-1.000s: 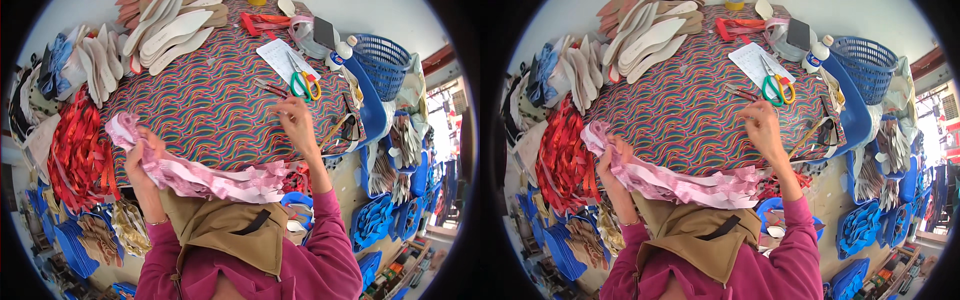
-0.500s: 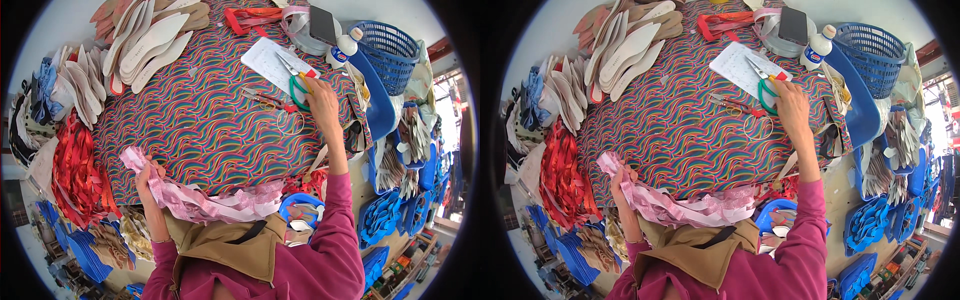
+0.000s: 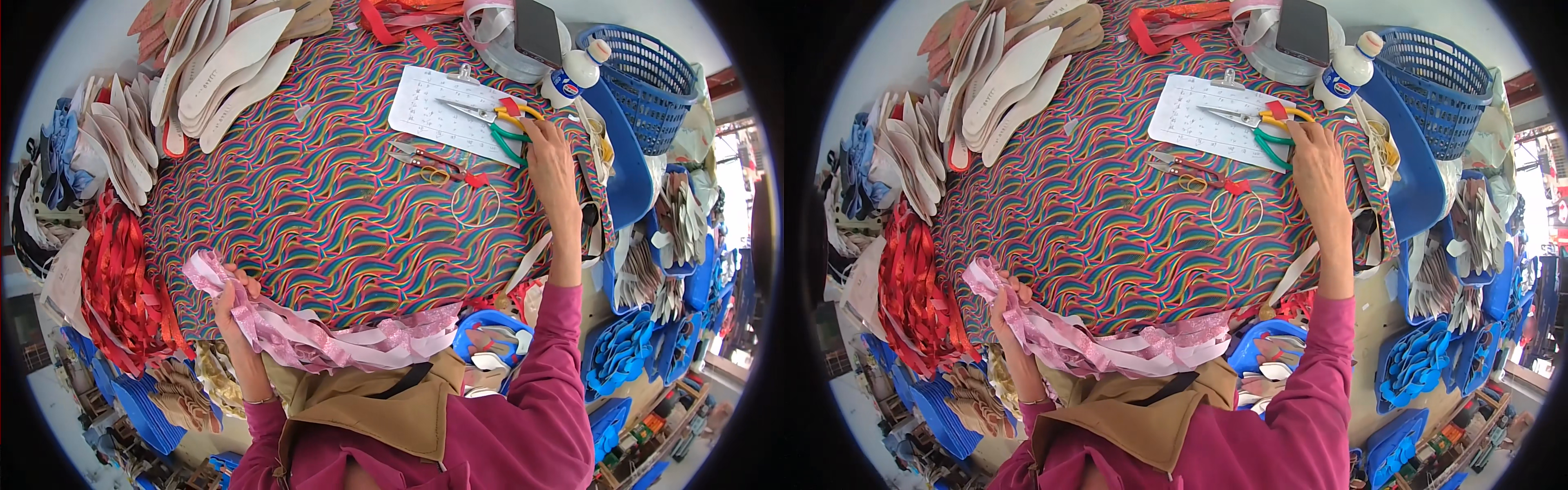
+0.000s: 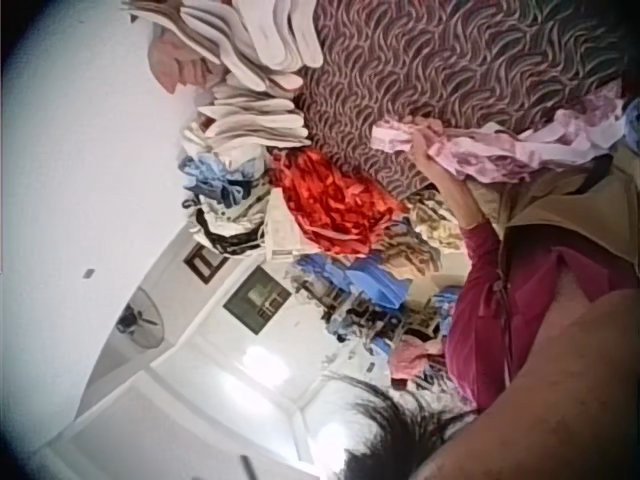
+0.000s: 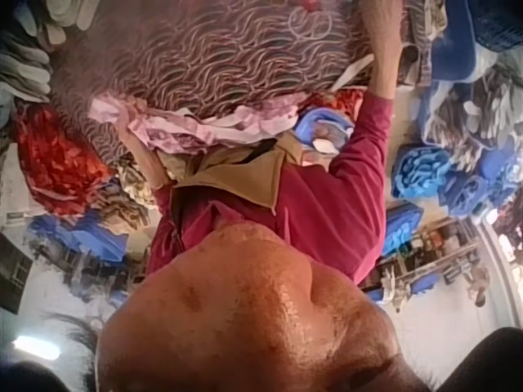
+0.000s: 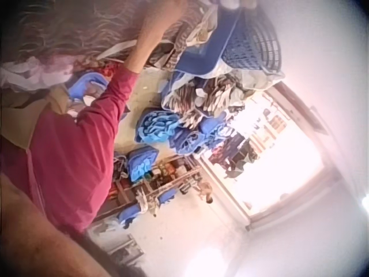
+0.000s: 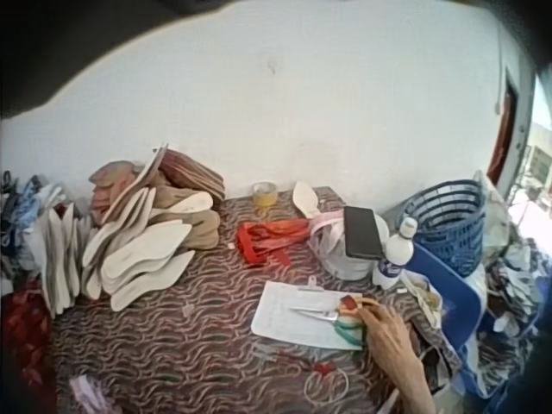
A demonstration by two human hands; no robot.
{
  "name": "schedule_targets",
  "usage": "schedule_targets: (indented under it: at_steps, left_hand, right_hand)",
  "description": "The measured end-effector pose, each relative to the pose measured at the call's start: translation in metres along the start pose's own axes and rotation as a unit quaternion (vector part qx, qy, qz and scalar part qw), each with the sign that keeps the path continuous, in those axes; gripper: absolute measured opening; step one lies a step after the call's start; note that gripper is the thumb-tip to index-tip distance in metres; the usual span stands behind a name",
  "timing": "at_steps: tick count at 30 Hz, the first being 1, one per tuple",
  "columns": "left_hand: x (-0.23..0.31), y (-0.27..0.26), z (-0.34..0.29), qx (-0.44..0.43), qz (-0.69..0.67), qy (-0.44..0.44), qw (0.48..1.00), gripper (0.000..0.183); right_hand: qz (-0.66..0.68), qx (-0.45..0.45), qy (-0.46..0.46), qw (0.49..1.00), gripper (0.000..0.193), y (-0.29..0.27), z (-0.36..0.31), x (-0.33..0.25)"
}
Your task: Sorting and untangling bundles of fabric strips on a workbench in a shoe manufacturing facility.
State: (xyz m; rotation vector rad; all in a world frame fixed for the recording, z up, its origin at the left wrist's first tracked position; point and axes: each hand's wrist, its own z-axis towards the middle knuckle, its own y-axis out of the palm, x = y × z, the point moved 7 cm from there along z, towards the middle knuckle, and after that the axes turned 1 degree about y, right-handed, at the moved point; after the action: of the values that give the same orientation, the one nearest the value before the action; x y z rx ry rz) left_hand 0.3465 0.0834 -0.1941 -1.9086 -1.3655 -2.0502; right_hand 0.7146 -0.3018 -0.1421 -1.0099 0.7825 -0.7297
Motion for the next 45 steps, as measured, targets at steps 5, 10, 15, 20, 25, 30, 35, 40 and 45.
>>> schedule_targets:
  at_steps: [5, 10, 15, 20, 25, 30, 35, 40, 45]
  left_hand:
    - [-0.001, -0.005, 0.000, -0.005, -0.007, 0.000, 1.000, 0.034]
    - [-0.001, -0.007, 0.001, -0.019, 0.003, -0.003, 1.000, 0.035]
    - [0.001, -0.004, 0.000, -0.018, -0.006, -0.001, 1.000, 0.036]
    - [-0.001, 0.000, 0.000, -0.018, -0.015, -0.006, 1.000, 0.036]
    - [-0.001, -0.008, -0.001, 0.007, -0.005, 0.011, 1.000, 0.036]
    - [0.000, -0.008, 0.000, 0.000, 0.000, 0.014, 1.000, 0.037]
    - [-0.001, -0.009, 0.001, -0.004, -0.012, 0.014, 1.000, 0.037]
    - [-0.001, -0.013, 0.001, -0.011, -0.016, 0.013, 1.000, 0.038]
    - [-0.001, -0.013, 0.002, -0.022, -0.025, 0.016, 0.999, 0.037]
  right_hand:
    - [0.027, 0.026, -0.016, 0.999, 0.043, -0.002, -0.006, -0.003]
    - [0.044, 0.078, -0.023, 0.996, 0.045, -0.002, -0.016, 0.006]
    - [-0.005, 0.072, 0.037, 0.997, 0.043, 0.003, -0.018, 0.011]
    - [0.064, 0.072, 0.070, 0.993, 0.041, 0.006, -0.020, 0.025]
    - [0.091, 0.087, 0.105, 0.987, 0.040, 0.002, -0.022, 0.027]
    - [0.112, 0.119, 0.098, 0.982, 0.041, -0.004, -0.025, 0.034]
    - [0.120, 0.119, 0.083, 0.982, 0.042, -0.006, -0.024, 0.026]
    - [0.123, 0.135, 0.085, 0.979, 0.042, -0.007, -0.025, 0.033]
    - [0.125, 0.147, 0.075, 0.978, 0.041, -0.012, -0.025, 0.038]
